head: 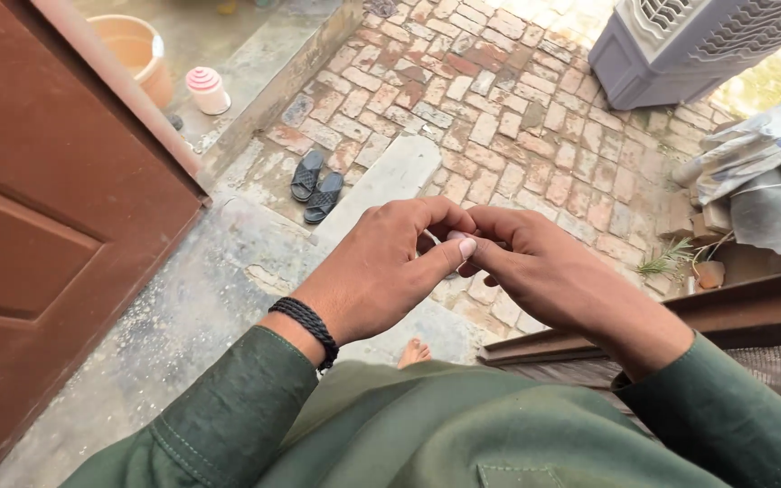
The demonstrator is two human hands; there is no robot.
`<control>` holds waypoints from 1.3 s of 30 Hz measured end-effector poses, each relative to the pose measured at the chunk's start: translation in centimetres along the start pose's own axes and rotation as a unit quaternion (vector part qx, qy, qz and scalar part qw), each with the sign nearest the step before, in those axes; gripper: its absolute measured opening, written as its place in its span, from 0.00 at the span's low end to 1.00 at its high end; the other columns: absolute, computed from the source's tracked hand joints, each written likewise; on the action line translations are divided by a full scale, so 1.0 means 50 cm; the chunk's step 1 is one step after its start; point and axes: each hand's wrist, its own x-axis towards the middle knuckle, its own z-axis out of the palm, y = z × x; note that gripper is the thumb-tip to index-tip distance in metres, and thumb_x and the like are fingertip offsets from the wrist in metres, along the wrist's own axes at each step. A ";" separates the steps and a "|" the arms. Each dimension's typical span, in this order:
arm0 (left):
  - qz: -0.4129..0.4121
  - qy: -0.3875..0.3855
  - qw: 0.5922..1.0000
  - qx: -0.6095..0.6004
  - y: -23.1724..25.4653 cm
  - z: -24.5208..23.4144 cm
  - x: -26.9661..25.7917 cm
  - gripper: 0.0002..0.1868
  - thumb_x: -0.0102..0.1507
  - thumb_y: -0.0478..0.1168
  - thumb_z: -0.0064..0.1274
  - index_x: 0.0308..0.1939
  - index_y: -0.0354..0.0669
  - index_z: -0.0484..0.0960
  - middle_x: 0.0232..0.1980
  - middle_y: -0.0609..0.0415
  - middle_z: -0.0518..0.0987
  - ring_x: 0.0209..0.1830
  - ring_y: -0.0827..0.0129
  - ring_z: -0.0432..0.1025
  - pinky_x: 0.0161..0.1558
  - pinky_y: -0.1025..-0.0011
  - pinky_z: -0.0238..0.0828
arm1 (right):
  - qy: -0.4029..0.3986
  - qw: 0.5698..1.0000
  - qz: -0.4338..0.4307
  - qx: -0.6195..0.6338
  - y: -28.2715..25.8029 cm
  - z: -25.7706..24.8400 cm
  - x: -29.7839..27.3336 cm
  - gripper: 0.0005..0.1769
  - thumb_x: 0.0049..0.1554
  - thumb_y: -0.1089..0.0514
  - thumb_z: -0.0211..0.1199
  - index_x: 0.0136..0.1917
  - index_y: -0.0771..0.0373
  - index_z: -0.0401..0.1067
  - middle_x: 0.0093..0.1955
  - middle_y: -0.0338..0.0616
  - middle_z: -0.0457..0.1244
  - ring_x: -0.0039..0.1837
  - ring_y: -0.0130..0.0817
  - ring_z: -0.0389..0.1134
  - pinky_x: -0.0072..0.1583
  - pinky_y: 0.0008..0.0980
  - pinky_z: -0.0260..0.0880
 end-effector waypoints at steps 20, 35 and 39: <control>-0.003 -0.058 0.998 0.037 -0.068 -0.083 0.461 0.13 0.65 0.43 0.51 0.44 0.38 0.84 0.36 0.54 0.86 0.33 0.73 0.79 0.38 0.70 0.78 | 0.012 0.997 0.074 0.026 0.063 -0.282 0.300 0.23 0.60 0.46 0.54 0.63 0.56 0.75 0.48 0.34 0.71 0.48 0.23 0.68 0.51 0.29 0.70; -0.023 -0.006 0.999 0.027 -0.167 -0.203 0.614 0.14 0.66 0.45 0.50 0.41 0.38 0.85 0.32 0.55 0.85 0.30 0.74 0.77 0.35 0.71 0.75 | 0.001 0.998 0.069 -0.004 0.068 -0.348 0.552 0.20 0.59 0.48 0.59 0.54 0.62 0.82 0.41 0.38 0.73 0.43 0.23 0.67 0.49 0.30 0.72; -0.017 0.014 1.000 0.020 -0.219 -0.208 0.637 0.15 0.66 0.45 0.50 0.40 0.38 0.85 0.32 0.56 0.85 0.29 0.75 0.75 0.34 0.72 0.74 | -0.035 0.999 0.029 0.008 0.100 -0.357 0.612 0.19 0.58 0.50 0.61 0.57 0.60 0.80 0.42 0.33 0.75 0.45 0.18 0.71 0.48 0.26 0.73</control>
